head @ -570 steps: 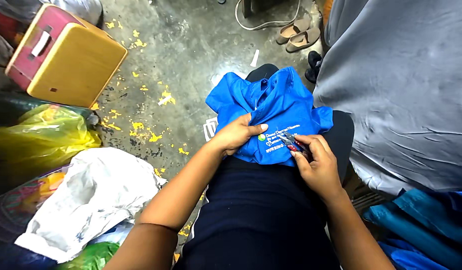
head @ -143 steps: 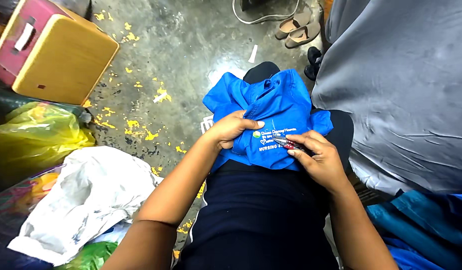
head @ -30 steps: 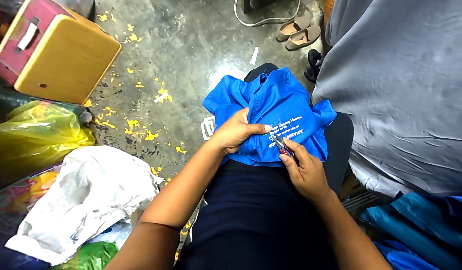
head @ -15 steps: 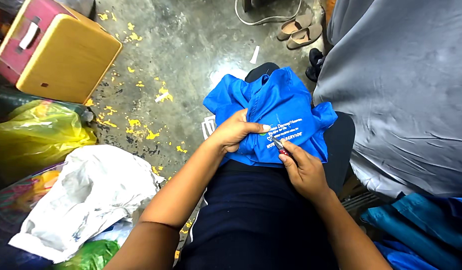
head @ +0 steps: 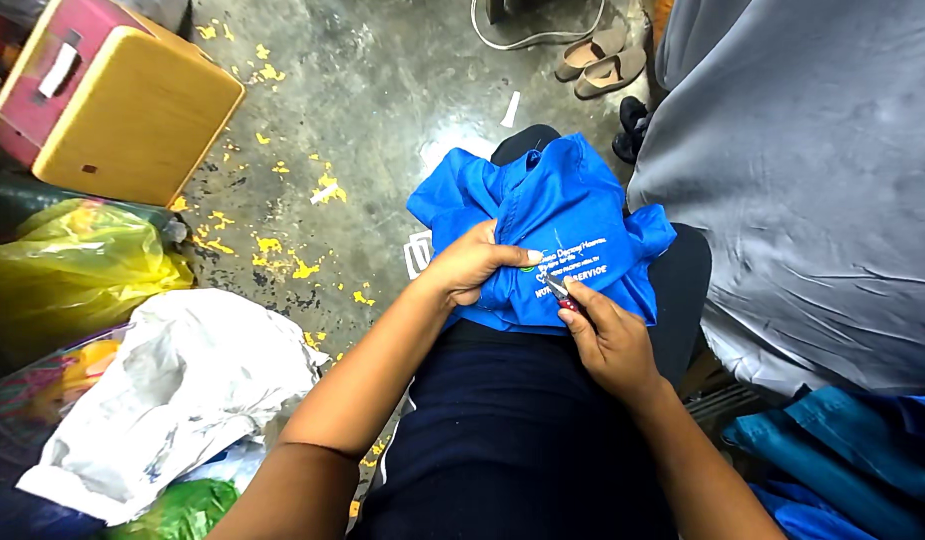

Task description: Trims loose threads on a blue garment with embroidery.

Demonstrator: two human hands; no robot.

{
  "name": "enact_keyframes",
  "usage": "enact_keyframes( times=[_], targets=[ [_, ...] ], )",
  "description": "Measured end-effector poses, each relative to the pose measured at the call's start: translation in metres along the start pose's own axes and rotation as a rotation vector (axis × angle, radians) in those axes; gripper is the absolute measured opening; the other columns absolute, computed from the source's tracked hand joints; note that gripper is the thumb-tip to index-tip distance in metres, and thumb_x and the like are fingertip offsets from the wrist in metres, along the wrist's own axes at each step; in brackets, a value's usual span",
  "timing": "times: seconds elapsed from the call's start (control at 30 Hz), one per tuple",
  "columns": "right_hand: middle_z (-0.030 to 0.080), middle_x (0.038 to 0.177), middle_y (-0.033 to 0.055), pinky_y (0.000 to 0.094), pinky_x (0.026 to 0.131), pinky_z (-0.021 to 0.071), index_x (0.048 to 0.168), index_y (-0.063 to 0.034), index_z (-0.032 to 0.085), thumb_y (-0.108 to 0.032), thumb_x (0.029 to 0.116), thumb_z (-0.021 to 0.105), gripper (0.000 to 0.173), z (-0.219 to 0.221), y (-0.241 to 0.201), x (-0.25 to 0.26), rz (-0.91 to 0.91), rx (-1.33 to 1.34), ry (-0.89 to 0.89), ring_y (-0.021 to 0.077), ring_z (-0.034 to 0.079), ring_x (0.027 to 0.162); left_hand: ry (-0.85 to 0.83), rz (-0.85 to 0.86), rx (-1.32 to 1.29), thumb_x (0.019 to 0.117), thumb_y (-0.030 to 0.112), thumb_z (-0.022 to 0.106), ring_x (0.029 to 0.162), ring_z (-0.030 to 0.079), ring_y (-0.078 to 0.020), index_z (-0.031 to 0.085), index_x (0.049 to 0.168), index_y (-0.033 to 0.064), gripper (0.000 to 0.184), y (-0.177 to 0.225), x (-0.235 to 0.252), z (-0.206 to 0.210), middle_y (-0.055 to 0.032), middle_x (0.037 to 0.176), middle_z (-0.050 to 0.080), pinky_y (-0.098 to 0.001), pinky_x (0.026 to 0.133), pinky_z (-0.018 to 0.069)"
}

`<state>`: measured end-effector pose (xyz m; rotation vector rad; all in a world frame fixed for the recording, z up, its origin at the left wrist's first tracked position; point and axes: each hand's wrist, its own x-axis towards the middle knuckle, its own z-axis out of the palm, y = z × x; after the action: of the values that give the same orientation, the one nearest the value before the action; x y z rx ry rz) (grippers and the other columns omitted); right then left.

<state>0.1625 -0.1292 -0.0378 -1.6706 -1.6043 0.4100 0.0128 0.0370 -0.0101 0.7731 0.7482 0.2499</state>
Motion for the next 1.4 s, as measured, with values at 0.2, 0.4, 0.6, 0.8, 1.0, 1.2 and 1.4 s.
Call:
enact_keyframes(
  times=[0.2, 0.4, 0.6, 0.8, 1.0, 1.2, 1.4],
  targets=[
    [0.074, 0.091, 0.0168, 0.0297, 0.068, 0.056, 0.12, 0.0067, 0.069, -0.02, 0.1065, 0.051, 0.036, -0.0014, 0.0005, 0.0002, -0.009, 0.005, 0.001, 0.0192, 0.071, 0.078, -0.004, -0.007, -0.006, 0.0934, -0.012, 0.053, 0.08, 0.073, -0.0094, 0.061, 0.108, 0.0061, 0.024, -0.0016, 0.0007, -0.0005, -0.0029, 0.09, 0.075, -0.0276, 0.075, 0.0618],
    [0.072, 0.084, 0.0158, 0.0314, 0.066, 0.0553, 0.118, 0.0056, 0.071, -0.02, 0.1057, 0.052, 0.034, -0.0011, 0.0008, 0.001, -0.015, -0.002, -0.002, 0.0206, 0.07, 0.074, -0.003, -0.003, -0.013, 0.0929, -0.013, 0.052, 0.08, 0.073, -0.0095, 0.061, 0.107, 0.0062, 0.026, -0.0018, 0.0009, 0.0, -0.0031, 0.09, 0.075, -0.0274, 0.075, 0.0616],
    [0.074, 0.09, 0.0164, 0.0292, 0.07, 0.0566, 0.119, 0.0062, 0.07, -0.02, 0.1058, 0.052, 0.034, -0.0025, 0.001, 0.0009, 0.006, 0.035, -0.02, 0.0187, 0.071, 0.078, -0.01, -0.008, -0.006, 0.0928, -0.013, 0.053, 0.08, 0.072, -0.0091, 0.061, 0.108, 0.0062, 0.026, -0.0026, 0.0011, -0.0006, -0.0027, 0.09, 0.074, -0.0271, 0.075, 0.0615],
    [0.075, 0.095, 0.017, 0.0261, 0.073, 0.0563, 0.12, 0.0069, 0.069, -0.021, 0.1063, 0.052, 0.036, -0.0033, -0.0003, 0.0, 0.015, 0.06, -0.018, 0.0161, 0.072, 0.082, -0.018, -0.01, -0.014, 0.0923, -0.014, 0.053, 0.08, 0.072, -0.0089, 0.061, 0.107, 0.0064, 0.026, -0.0023, 0.0009, -0.001, -0.0029, 0.089, 0.075, -0.0269, 0.074, 0.0616],
    [0.075, 0.095, 0.0167, 0.0256, 0.073, 0.056, 0.119, 0.0066, 0.07, -0.02, 0.1061, 0.052, 0.034, -0.0047, -0.0019, 0.0006, 0.018, 0.052, -0.019, 0.0159, 0.071, 0.081, -0.025, -0.014, -0.016, 0.0924, -0.014, 0.052, 0.08, 0.073, -0.0092, 0.061, 0.108, 0.0059, 0.026, -0.0024, 0.0014, -0.0016, -0.0034, 0.09, 0.075, -0.0272, 0.075, 0.0617],
    [0.075, 0.093, 0.016, 0.0265, 0.073, 0.0561, 0.118, 0.0054, 0.071, -0.02, 0.1055, 0.053, 0.034, -0.007, -0.003, 0.0009, 0.025, 0.034, -0.016, 0.0167, 0.072, 0.082, -0.027, -0.011, -0.013, 0.092, -0.013, 0.053, 0.081, 0.072, -0.0092, 0.061, 0.108, 0.0056, 0.026, -0.0039, 0.0017, -0.0024, -0.0032, 0.09, 0.074, -0.0272, 0.075, 0.0615],
    [0.076, 0.093, 0.0158, 0.0282, 0.073, 0.0564, 0.118, 0.005, 0.072, -0.018, 0.105, 0.052, 0.033, -0.0074, -0.0047, 0.0016, 0.037, 0.027, -0.017, 0.0178, 0.072, 0.081, -0.01, -0.017, 0.002, 0.0926, -0.013, 0.053, 0.081, 0.072, -0.0092, 0.06, 0.11, 0.0057, 0.026, -0.0021, 0.0008, -0.0009, -0.0032, 0.091, 0.074, -0.0272, 0.076, 0.0614]
  ],
)
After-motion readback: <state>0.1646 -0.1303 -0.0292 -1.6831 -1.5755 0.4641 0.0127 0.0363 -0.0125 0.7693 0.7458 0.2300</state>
